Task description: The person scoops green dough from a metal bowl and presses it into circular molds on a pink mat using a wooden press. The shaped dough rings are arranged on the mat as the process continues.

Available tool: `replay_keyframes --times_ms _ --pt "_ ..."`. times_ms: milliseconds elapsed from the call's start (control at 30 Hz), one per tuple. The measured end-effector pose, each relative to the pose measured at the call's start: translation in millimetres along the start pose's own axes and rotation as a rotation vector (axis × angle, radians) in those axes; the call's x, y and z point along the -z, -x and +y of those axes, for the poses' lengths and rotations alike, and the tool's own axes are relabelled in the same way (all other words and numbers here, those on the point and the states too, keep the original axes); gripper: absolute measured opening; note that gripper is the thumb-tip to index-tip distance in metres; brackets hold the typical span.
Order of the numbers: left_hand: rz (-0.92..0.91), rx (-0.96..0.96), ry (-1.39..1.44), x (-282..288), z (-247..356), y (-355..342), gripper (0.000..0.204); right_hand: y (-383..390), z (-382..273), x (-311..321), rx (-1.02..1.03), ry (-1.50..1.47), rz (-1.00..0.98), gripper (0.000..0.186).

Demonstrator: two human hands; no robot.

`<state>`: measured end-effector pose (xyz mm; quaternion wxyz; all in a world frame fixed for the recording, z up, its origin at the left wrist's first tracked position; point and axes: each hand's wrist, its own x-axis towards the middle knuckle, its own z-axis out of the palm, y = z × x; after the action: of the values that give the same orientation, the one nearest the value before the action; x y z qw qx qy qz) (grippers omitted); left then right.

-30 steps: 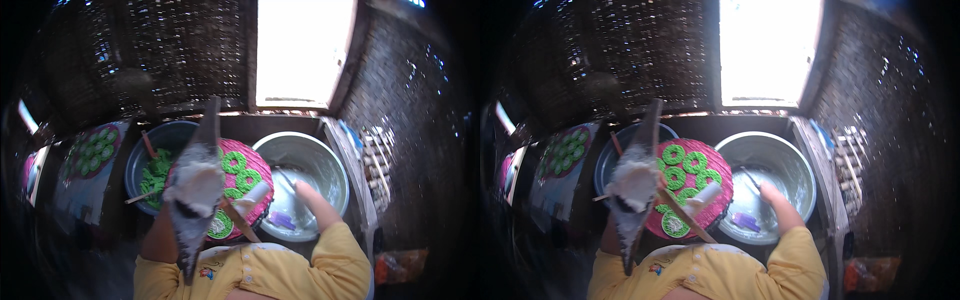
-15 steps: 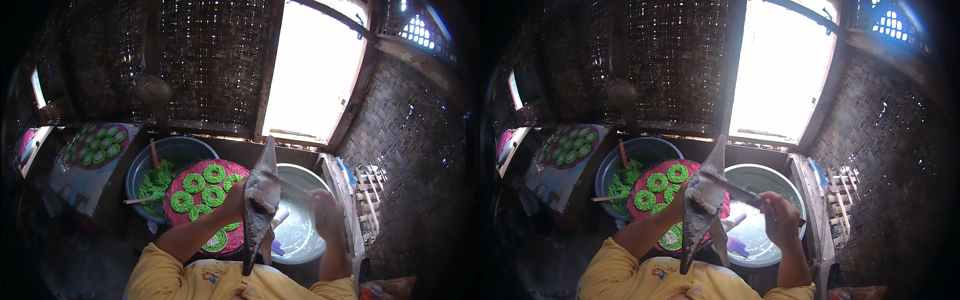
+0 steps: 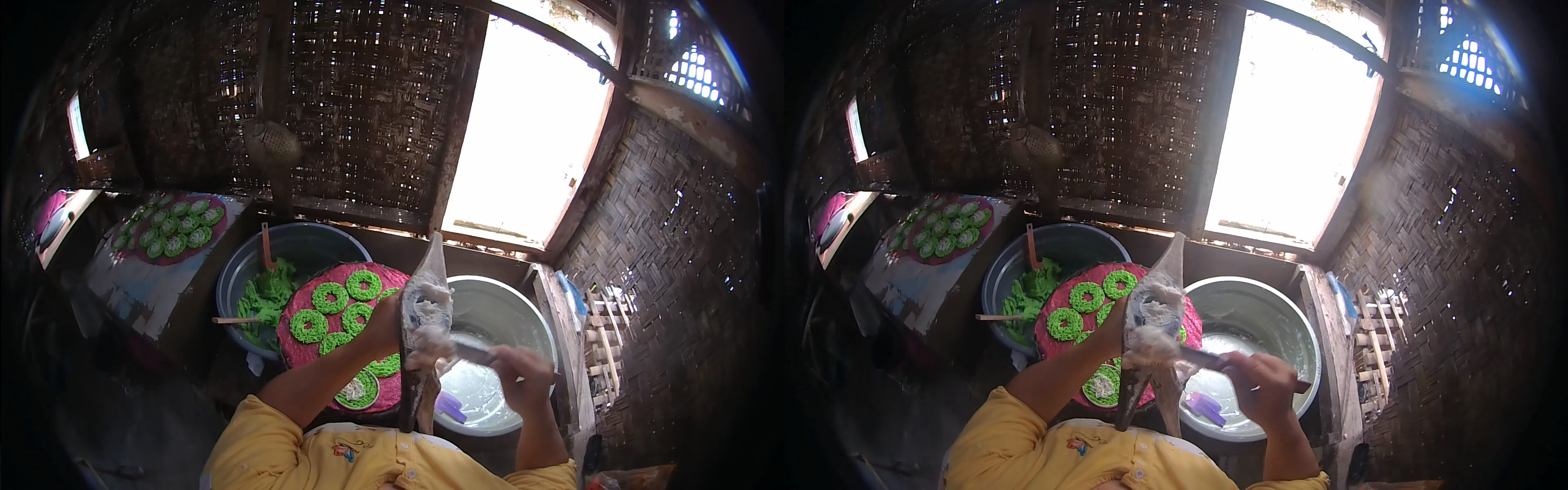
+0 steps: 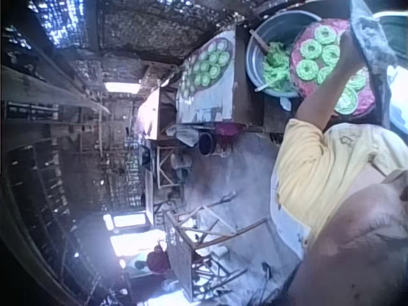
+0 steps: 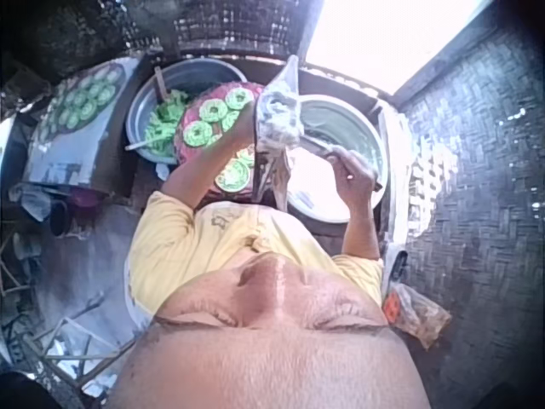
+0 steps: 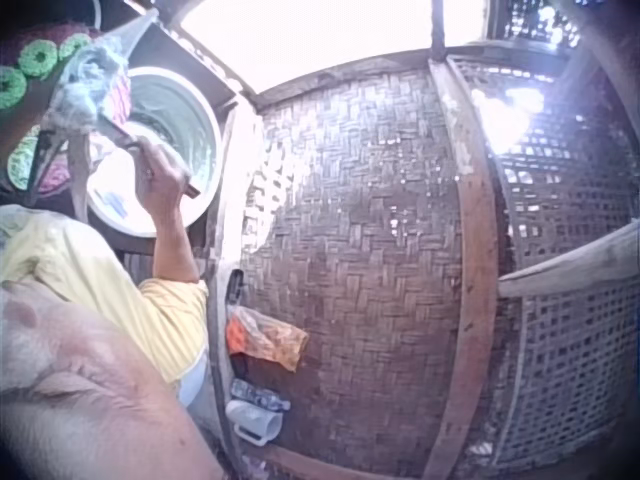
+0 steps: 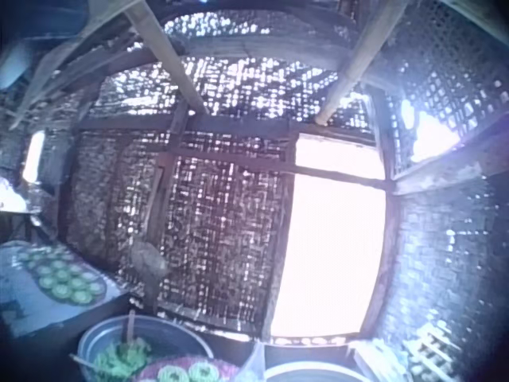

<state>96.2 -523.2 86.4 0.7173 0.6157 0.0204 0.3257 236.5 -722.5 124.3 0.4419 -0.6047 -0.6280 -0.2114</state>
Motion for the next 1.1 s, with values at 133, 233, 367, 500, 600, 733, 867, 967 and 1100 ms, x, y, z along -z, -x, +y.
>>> replay_keyframes --times_ms 133,233,367,500,600,733,867,967,1100 --pt "-0.020 -0.234 -0.512 -4.9 -2.9 0.5 0.049 -9.9 9.5 -5.3 -0.125 0.203 0.044 0.017" --pt "0.000 -0.256 -0.630 -1.4 -7.1 1.5 0.050 -4.2 6.3 -9.7 -0.027 0.263 -0.015 0.019" --pt "0.073 -0.022 -0.405 4.5 -11.7 3.7 0.049 8.8 0.6 -2.3 -0.109 0.079 -0.145 0.017" --pt "-0.007 -0.126 -0.556 4.8 -5.2 6.8 0.044 3.8 9.6 26.2 -0.365 -0.352 -0.360 0.026" --pt "-0.067 -0.275 -0.731 -2.3 7.0 9.6 0.040 -12.1 16.1 50.4 -0.283 -0.196 -0.556 0.032" --pt "-0.076 -0.304 -0.806 -16.7 22.9 13.1 0.038 -49.7 9.8 77.3 -0.104 0.144 -0.762 0.033" --pt "-0.131 -0.312 -0.894 -30.6 25.9 11.3 0.040 -101.0 -12.8 105.9 0.043 0.396 -0.879 0.034" --pt "-0.147 -0.261 -1.034 -38.3 21.4 6.2 0.046 -126.1 -35.5 111.3 0.122 0.520 -0.888 0.031" --pt "-0.135 -0.236 -0.978 -43.5 19.1 1.7 0.039 -129.6 -55.4 96.7 0.260 0.651 -0.852 0.027"
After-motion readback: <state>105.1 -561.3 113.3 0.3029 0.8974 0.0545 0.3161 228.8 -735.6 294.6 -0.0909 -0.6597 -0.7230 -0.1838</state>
